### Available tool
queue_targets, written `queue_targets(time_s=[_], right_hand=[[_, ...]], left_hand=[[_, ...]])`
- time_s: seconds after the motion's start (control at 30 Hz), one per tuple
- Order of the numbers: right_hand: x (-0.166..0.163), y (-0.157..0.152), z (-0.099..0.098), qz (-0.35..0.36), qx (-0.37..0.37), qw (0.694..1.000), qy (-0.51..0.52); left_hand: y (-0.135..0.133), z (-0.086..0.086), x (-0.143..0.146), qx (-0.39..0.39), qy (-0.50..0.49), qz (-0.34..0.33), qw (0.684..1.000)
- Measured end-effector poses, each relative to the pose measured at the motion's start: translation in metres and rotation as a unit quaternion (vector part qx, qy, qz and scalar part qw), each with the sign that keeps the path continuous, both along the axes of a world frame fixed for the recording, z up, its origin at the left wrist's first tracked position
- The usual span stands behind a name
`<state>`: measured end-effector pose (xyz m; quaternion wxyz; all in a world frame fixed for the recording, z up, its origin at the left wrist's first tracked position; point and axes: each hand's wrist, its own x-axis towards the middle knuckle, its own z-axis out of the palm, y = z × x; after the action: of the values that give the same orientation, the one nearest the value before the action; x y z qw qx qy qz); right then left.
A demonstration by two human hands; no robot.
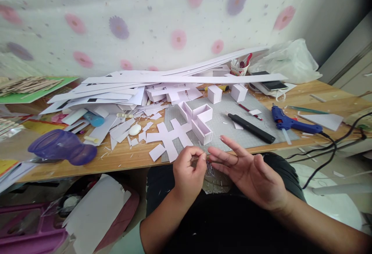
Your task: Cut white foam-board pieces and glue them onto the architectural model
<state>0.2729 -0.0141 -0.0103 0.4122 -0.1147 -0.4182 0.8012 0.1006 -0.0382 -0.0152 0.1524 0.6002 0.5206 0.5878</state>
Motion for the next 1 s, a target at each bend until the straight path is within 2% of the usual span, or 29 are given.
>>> queue_targets(time_s=[0.17, 0.43, 0.7, 1.0], right_hand=[[0.0, -0.004, -0.003, 0.015, -0.011, 1.0, -0.002], [0.002, -0.006, -0.01, 0.015, 0.022, 1.0, -0.007], [0.004, -0.006, -0.009, -0.002, 0.087, 0.994, -0.064], [0.006, -0.008, -0.011, -0.007, 0.167, 0.972, -0.164]], left_hand=[[0.001, 0.006, 0.001, 0.051, 0.012, -0.011, 0.999], [0.003, 0.013, 0.006, 0.076, 0.06, -0.026, 0.995], [0.003, 0.014, 0.007, 0.081, 0.087, -0.005, 0.993], [-0.001, 0.013, 0.01, 0.096, 0.124, 0.047, 0.987]])
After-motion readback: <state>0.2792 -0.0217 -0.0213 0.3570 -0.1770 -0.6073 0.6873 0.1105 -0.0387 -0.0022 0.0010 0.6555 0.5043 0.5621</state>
